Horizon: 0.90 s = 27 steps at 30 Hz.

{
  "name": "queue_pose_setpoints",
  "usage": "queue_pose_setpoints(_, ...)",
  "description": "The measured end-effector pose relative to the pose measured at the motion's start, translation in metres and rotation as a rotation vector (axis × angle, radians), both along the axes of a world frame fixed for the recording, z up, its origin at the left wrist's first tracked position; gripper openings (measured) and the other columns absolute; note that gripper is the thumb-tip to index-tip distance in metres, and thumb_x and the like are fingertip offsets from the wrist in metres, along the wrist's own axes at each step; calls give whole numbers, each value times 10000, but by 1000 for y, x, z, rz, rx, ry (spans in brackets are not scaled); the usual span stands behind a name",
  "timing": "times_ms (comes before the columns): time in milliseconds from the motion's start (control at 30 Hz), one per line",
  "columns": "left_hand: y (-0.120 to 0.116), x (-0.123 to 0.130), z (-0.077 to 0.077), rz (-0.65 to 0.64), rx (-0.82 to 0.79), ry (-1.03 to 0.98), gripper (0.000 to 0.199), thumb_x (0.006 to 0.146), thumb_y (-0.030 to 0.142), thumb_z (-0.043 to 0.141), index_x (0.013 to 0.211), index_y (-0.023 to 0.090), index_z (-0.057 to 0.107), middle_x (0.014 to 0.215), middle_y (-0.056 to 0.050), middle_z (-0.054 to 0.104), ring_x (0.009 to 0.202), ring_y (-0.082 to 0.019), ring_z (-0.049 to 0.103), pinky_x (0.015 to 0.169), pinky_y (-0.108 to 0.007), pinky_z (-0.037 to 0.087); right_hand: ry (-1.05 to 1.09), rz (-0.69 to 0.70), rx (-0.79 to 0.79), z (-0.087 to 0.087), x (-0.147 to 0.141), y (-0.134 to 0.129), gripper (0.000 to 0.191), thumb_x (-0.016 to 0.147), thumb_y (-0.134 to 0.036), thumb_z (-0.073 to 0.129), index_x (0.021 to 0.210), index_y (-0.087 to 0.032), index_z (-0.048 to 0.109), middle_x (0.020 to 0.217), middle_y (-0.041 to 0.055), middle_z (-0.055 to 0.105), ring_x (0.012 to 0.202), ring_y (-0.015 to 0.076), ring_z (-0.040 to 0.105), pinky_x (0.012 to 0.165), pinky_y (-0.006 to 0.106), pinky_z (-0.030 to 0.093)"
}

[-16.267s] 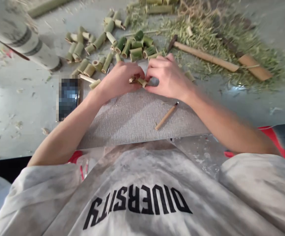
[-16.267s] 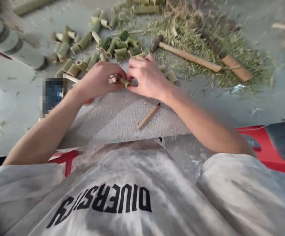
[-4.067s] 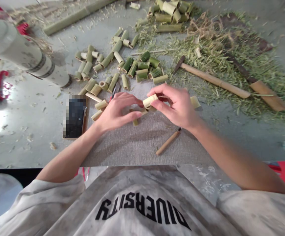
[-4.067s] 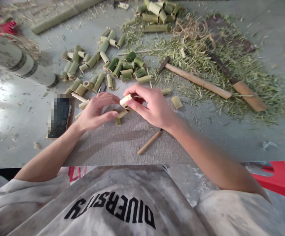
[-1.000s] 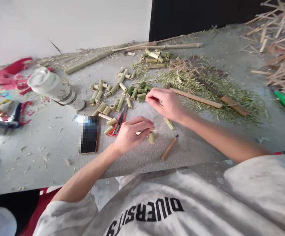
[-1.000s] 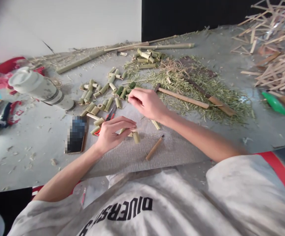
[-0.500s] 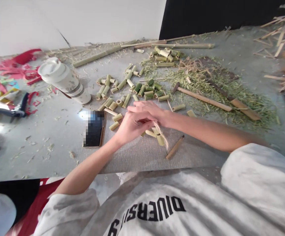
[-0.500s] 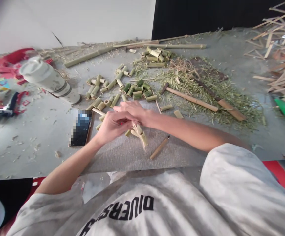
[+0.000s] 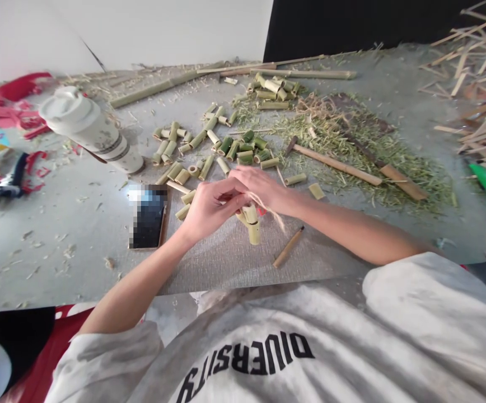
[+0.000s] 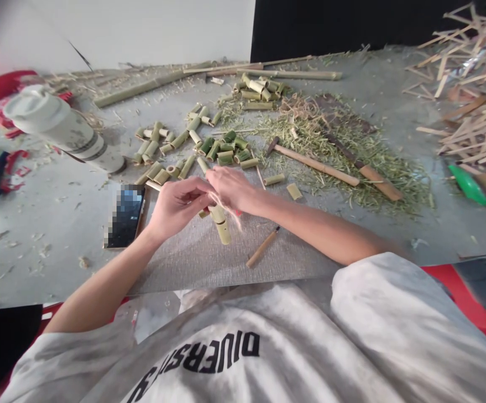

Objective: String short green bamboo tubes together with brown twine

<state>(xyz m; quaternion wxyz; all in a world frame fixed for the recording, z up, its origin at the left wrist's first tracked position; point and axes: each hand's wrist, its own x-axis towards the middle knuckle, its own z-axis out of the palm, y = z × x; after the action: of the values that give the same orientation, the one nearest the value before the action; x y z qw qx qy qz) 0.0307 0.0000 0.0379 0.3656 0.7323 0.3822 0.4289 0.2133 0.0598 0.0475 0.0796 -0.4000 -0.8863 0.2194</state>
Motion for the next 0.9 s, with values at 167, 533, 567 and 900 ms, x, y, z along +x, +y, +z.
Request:
queue_pose_setpoints(167,-2,0,0,47,-30,36,192,1046,316,712,901,190,725,751,-12,807,584,-109,735,565,-200,556,52,-265,-74,-5,25,10,75,1117,-223,609,1056,-202,570,922,28,647,699,141,514,664,310,334)
queue_pose_setpoints(533,6,2,-11,169,120,126,156,1060,274,673,928,202,714,695,28,744,588,-100,710,577,-204,522,-31,-213,-89,16,112,-28,462,1200,-483,381,812,-245,458,632,-10,507,592,167,486,643,346,264)
queue_pose_setpoints(567,7,3,-12,170,126,129,156,1064,276,674,934,201,717,696,27,745,587,-100,711,576,-205,516,-17,-167,-86,18,113,-33,443,1197,-466,395,819,-244,454,661,-7,536,610,165,493,654,346,269)
queue_pose_setpoints(900,8,6,-19,163,203,184,188,1090,313,673,962,199,749,697,16,735,584,-93,657,568,-214,457,-230,-55,162,56,88,-66,275,1145,-279,459,1011,-193,682,976,84,779,707,192,583,680,362,288)
